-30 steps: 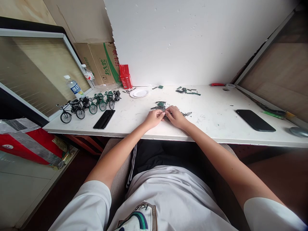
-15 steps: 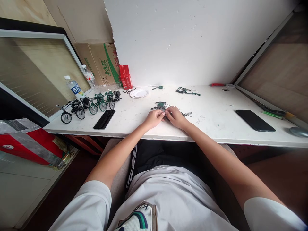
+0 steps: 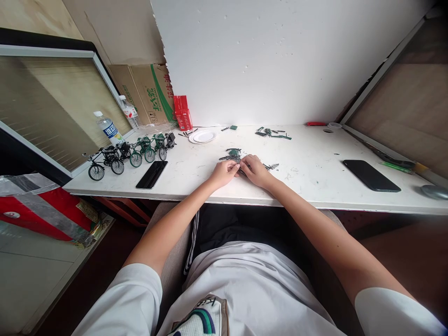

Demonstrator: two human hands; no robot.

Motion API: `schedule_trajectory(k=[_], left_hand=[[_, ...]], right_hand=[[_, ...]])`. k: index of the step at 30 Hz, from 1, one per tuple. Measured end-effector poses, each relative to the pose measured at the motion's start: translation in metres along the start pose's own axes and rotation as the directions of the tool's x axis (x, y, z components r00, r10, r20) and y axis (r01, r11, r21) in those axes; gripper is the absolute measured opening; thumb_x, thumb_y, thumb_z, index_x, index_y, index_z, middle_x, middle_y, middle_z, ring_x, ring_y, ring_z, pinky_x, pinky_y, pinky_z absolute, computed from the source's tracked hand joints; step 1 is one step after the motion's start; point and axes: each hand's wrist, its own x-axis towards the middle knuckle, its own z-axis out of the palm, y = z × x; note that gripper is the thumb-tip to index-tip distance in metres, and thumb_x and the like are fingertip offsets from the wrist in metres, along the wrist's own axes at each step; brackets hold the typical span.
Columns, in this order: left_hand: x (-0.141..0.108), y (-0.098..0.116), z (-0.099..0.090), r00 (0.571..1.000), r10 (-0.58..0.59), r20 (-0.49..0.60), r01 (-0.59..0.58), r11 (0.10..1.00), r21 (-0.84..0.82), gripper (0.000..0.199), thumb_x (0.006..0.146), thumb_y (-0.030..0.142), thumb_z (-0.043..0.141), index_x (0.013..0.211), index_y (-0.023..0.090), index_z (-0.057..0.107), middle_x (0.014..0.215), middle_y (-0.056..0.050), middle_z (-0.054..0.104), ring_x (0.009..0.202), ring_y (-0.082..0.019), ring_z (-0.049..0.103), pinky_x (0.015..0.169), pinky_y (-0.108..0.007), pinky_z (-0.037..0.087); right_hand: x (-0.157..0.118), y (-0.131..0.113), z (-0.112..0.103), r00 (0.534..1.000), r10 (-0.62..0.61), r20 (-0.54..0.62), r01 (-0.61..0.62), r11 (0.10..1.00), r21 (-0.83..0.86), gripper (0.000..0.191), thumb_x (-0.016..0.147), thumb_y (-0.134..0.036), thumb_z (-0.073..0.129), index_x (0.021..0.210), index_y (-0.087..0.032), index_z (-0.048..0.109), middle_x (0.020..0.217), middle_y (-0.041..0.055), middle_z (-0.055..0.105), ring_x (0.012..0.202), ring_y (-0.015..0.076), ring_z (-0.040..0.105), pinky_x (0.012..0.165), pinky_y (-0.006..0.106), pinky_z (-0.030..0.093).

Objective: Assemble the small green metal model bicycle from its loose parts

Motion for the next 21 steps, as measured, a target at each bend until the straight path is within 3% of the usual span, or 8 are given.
schedule_trajectory(k=[21], left_hand=[[0.0009,-0.0015,0.0001,1.0,0.001,-0.004,-0.001,1.0,-0.01,0.037,0.101,0.049,0.067,0.111,0.015,0.073,0.111,-0.014,0.082,0.083,-0.024,0.082,0.081,-0.033,0.063]], right_hand=[[0.0005,0.0022,0.0006,1.0,-0.01,-0.006,0.01,1.0,0.0,0.036,0.111,-0.054,0.039,0.095,-0.026,0.055,0.096,0.0109,0.065,0.094,0.0305,0.058,0.095,0.053,0.046]])
